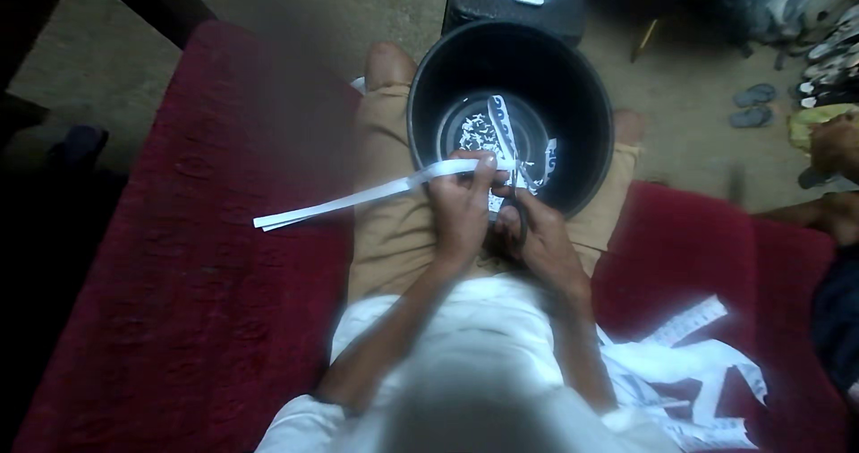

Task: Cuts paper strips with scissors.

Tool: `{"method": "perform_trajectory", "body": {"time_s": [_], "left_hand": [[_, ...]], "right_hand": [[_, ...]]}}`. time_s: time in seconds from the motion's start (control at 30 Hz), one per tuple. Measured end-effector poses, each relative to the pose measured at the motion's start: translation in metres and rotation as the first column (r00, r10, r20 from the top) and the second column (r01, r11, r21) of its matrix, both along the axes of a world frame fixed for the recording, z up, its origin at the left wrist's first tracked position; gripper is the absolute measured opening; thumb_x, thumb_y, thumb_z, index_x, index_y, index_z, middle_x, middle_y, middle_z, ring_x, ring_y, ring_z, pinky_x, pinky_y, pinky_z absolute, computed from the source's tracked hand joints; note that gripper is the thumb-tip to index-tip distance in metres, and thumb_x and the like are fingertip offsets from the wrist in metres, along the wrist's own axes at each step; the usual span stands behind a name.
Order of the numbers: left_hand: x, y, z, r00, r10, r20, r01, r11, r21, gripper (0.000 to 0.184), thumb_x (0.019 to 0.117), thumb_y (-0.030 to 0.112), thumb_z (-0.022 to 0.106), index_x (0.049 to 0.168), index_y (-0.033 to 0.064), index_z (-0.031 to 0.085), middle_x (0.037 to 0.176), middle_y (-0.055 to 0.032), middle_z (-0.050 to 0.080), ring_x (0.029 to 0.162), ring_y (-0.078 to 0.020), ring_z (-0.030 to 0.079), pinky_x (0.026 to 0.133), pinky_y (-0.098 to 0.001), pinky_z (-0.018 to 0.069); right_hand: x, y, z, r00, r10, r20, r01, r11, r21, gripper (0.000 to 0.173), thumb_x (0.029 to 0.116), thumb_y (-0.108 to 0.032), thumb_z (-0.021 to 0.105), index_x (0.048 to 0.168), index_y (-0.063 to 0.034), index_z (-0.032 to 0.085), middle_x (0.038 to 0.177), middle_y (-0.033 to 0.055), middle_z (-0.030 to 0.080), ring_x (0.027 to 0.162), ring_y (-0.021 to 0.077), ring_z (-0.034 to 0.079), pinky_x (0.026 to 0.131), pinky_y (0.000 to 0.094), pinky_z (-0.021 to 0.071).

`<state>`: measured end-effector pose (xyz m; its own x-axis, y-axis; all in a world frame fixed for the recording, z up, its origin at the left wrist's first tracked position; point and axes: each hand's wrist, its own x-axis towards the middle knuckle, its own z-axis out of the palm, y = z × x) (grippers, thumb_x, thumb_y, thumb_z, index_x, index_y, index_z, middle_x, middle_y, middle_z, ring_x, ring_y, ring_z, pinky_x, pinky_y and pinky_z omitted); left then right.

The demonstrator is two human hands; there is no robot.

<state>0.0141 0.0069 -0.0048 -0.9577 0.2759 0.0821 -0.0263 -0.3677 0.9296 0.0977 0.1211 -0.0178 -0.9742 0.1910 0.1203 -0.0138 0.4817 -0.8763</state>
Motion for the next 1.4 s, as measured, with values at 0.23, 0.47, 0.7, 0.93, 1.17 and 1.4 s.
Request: {"method": "perform_trajectory", "body": {"time_s": [0.23, 0.47, 0.7, 0.93, 1.17, 1.4], "left_hand": [[0.0045, -0.0058, -0.0004, 0.999, -0.053, 0.0, 0.053, 0.999, -0.01, 0.015, 0.105, 0.02, 0.06, 0.117, 0.01, 0.061, 0.091, -0.0051, 0.07, 0.069, -0.0134, 0.07, 0.064, -0.027, 0.062], [0.0023, -0.0034, 0.0019, 1.0, -0.014, -0.016, 0.014, 1.0, -0.011, 0.015, 0.1046, 0.016, 0.06, 0.116, 0.0066, 0.062, 0.094, -0.0046, 0.07, 0.075, -0.0121, 0.071, 0.07, -0.0263, 0.0618], [0.0001, -0.0008, 0.0011, 1.0, 0.009, -0.017, -0.009, 1.0, -0.007, 0.014, 0.1039, 0.014, 0.061, 0.114, 0.0049, 0.062, 0.094, -0.0043, 0.07, 0.076, -0.0111, 0.07, 0.072, -0.0258, 0.0615], [0.0013, -0.0011, 0.0017, 1.0, -0.01, -0.01, 0.01, 1.0, -0.018, 0.015, 0.1047, 0.015, 0.06, 0.115, 0.0045, 0.062, 0.092, -0.0048, 0.071, 0.073, -0.0116, 0.071, 0.069, -0.0255, 0.0618], [0.0011, -0.0011, 0.0011, 1.0, -0.01, -0.008, 0.01, 1.0, -0.014, 0.014, 0.1046, 0.014, 0.06, 0.114, 0.0044, 0.062, 0.091, -0.0052, 0.071, 0.073, -0.012, 0.071, 0.069, -0.0255, 0.0619], [0.0012, -0.0002, -0.0003, 1.0, -0.01, -0.01, 0.01, 1.0, 0.003, 0.014, 0.1046, 0.014, 0.06, 0.115, 0.0046, 0.062, 0.093, -0.0052, 0.071, 0.074, -0.0123, 0.071, 0.07, -0.0264, 0.0624]], "right_hand": [[-0.0002, 0.0012, -0.0001, 1.0, -0.01, 0.002, 0.01, 1.0, 0.005, 0.033, 0.1067, -0.034, 0.052, 0.129, -0.0119, 0.062, 0.07, 0.0016, 0.058, 0.048, 0.0114, 0.052, 0.042, 0.0279, 0.0472], [0.0025, -0.0002, 0.0033, 0.999, -0.014, 0.045, 0.015, 1.0, -0.027, 0.035, 0.1063, -0.036, 0.052, 0.131, -0.0138, 0.062, 0.072, 0.0013, 0.061, 0.048, 0.0111, 0.052, 0.042, 0.0272, 0.0474], [0.0026, 0.0, 0.0029, 0.998, 0.019, 0.054, -0.019, 1.0, -0.007, 0.038, 0.1063, -0.038, 0.05, 0.134, -0.0135, 0.06, 0.076, 0.0003, 0.062, 0.051, 0.0094, 0.054, 0.044, 0.0268, 0.0486], [0.0001, -0.0007, 0.0036, 1.0, 0.014, 0.018, -0.014, 0.999, 0.029, 0.04, 0.1069, -0.042, 0.048, 0.128, -0.0103, 0.061, 0.072, 0.0003, 0.06, 0.049, 0.0096, 0.053, 0.043, 0.0268, 0.0482], [-0.0007, -0.0002, 0.0029, 1.0, 0.018, 0.014, -0.019, 0.999, 0.035, 0.042, 0.1067, -0.045, 0.048, 0.126, -0.0101, 0.062, 0.073, -0.0001, 0.06, 0.05, 0.0095, 0.053, 0.043, 0.0265, 0.0482], [-0.0005, 0.0005, 0.0008, 1.0, 0.017, -0.004, -0.016, 0.999, 0.028, 0.039, 0.1072, -0.041, 0.049, 0.127, -0.0101, 0.062, 0.072, 0.0005, 0.06, 0.049, 0.0102, 0.052, 0.043, 0.0271, 0.0478]]}}
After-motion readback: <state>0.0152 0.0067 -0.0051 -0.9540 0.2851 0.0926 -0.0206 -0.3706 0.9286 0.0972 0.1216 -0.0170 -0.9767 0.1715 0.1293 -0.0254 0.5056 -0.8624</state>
